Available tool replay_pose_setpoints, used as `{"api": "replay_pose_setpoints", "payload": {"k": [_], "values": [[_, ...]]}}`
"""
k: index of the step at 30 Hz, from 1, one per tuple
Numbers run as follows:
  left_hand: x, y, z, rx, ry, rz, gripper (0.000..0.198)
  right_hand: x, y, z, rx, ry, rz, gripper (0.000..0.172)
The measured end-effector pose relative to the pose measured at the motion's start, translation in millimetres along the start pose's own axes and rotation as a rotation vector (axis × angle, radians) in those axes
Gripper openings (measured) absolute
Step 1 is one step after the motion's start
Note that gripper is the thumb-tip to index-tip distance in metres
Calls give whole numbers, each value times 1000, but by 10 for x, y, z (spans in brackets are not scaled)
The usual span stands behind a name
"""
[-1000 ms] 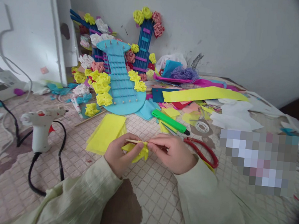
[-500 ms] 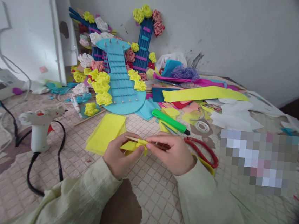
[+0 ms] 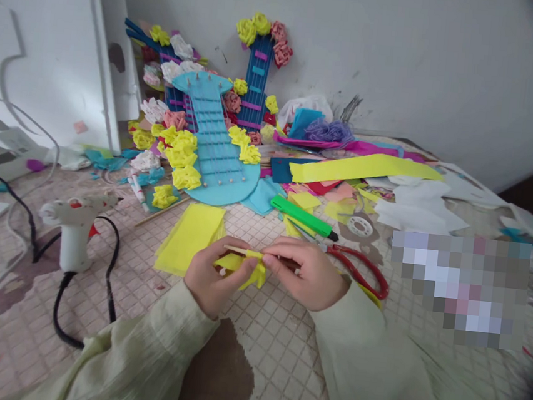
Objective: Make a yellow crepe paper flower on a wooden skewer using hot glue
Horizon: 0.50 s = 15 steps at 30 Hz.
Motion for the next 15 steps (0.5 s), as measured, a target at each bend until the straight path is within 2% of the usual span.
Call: {"api": "replay_pose_setpoints", "payload": {"k": [5,10,13,15], "values": [[8,6,-58,18,-29,-14,15,-3,5,-11,27,-2,1,19],[-61,-36,17,129,48,2,26,-14,0,56,51,24,13,20],[-59,-244,168,116,147,131,21,-22,-11,114,42,30,32,20],[73,-565,250,42,238,259,12,-29,-30,149,40,32,58,20]]}}
Point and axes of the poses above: each hand's wrist, its own x-axis away from the middle knuckle, its own y-axis out of the palm, z = x × y, the point moved 6 cm from there along -x, towards the middle knuckle, and after that the axes turned 2 degrees about -z, right-handed, at the moved point
